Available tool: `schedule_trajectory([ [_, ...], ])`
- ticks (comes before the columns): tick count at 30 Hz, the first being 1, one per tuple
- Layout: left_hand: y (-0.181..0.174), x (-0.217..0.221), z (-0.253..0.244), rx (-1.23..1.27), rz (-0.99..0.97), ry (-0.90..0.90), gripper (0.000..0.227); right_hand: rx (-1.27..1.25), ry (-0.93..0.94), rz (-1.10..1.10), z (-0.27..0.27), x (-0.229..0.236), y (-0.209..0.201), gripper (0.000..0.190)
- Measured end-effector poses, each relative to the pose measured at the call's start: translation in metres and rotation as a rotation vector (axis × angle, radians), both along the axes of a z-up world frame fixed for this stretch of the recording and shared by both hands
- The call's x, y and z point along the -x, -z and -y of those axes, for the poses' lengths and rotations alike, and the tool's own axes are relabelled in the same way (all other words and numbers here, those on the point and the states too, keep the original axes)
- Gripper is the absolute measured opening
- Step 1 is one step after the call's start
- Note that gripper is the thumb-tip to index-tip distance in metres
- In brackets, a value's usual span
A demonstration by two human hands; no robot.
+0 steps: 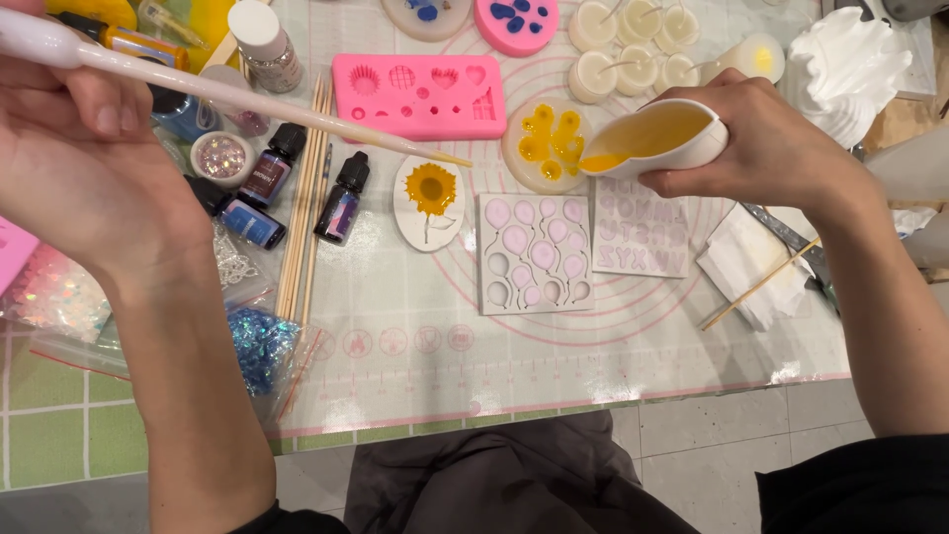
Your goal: Pouring colored liquid wax into various silicone molds to create candles or resin crafts.
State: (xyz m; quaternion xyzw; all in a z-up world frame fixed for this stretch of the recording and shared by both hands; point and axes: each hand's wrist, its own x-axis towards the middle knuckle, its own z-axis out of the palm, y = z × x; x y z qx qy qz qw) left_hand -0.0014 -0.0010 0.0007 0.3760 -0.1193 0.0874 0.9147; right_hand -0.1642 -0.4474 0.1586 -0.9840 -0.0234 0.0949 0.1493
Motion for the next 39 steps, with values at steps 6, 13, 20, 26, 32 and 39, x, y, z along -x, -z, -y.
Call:
schedule_trajectory([
  [6, -0.009, 0.002, 0.002, 0.045, 0.014, 0.022, 0.038, -0.06, -0.035, 0.062, 0.004, 0.002, -0.003, 0.047],
  [13, -0.07, 0.017, 0.022, 0.154, -0.121, -0.061, 0.036, -0.347, 0.102, 0.248, 0.015, 0.025, -0.007, 0.056],
  [20, -0.098, 0.022, 0.039, 0.226, -0.153, -0.041, 0.031, -0.68, 0.401, 0.504, 0.022, 0.12, 0.038, 0.061],
  [26, -0.117, 0.053, 0.063, 0.221, -0.066, 0.018, 0.032, -1.019, 0.54, 0.711, 0.008, 0.178, 0.101, 0.06],
  [32, -0.131, 0.097, 0.113, 0.238, -0.044, 0.022, 0.033, -1.047, 0.604, 0.796, -0.016, 0.195, 0.113, 0.053],
  [39, -0.163, 0.159, 0.183, 0.196, 0.021, 0.198, 0.031, -0.62, 0.354, 0.957, -0.029, 0.204, 0.091, 0.069],
])
